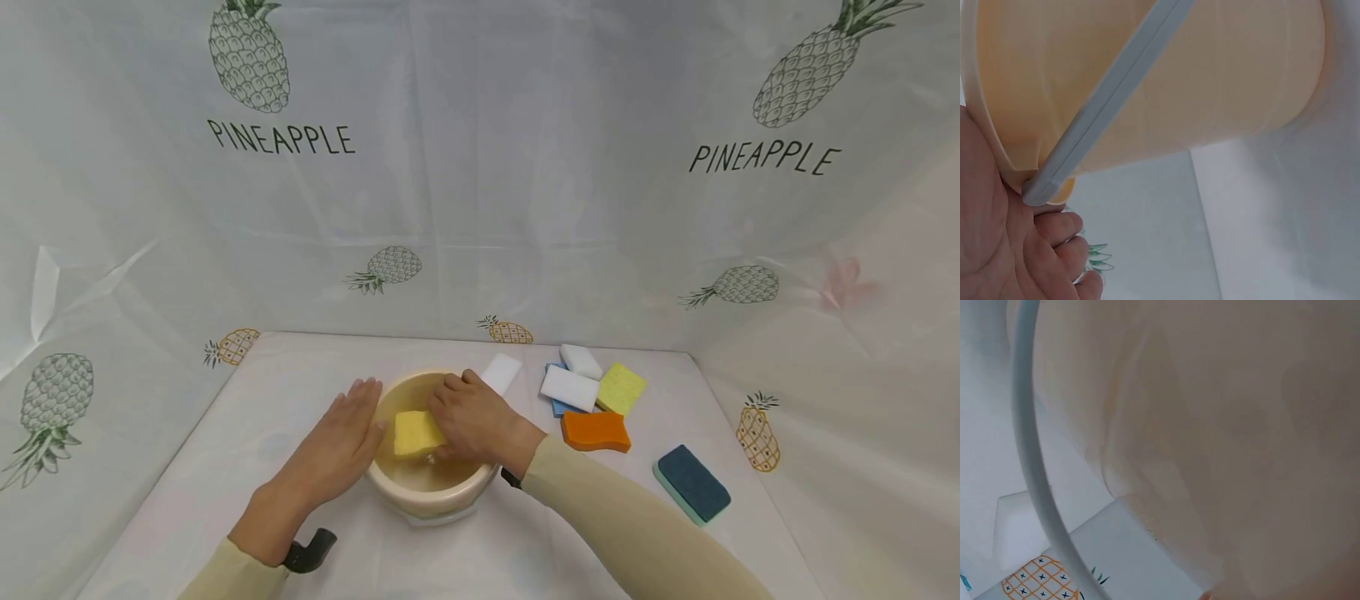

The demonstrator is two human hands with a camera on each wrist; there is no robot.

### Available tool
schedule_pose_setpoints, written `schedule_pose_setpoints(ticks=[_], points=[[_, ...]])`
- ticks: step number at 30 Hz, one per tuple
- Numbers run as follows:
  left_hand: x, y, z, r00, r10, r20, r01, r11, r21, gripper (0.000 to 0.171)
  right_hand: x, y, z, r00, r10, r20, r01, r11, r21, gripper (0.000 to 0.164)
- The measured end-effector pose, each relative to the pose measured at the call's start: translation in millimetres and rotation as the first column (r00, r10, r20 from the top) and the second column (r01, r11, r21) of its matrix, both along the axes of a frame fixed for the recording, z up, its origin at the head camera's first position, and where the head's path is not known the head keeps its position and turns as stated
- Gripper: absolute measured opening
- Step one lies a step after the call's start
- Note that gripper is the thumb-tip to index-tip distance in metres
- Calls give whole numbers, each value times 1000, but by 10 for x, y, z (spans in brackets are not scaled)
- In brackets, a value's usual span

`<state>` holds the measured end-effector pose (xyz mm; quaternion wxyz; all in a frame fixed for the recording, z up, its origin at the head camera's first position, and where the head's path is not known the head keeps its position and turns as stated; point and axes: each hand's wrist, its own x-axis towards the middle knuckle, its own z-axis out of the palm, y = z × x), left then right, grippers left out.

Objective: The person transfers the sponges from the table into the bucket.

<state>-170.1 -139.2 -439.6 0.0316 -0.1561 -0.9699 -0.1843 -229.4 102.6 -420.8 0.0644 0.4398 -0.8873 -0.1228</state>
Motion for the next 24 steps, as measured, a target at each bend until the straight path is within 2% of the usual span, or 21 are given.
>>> schedule_pose_setpoints(ticks=[10, 24], points=[[18, 14, 55, 999, 2, -52, -7, 996, -91, 65, 6, -16, -14, 1000, 1, -31, 0, 1000, 22, 62], [14, 19, 49, 998, -1, -55, -3, 997, -71, 65, 20, -31, -19, 999, -22, -32, 24, 998, 60, 62]])
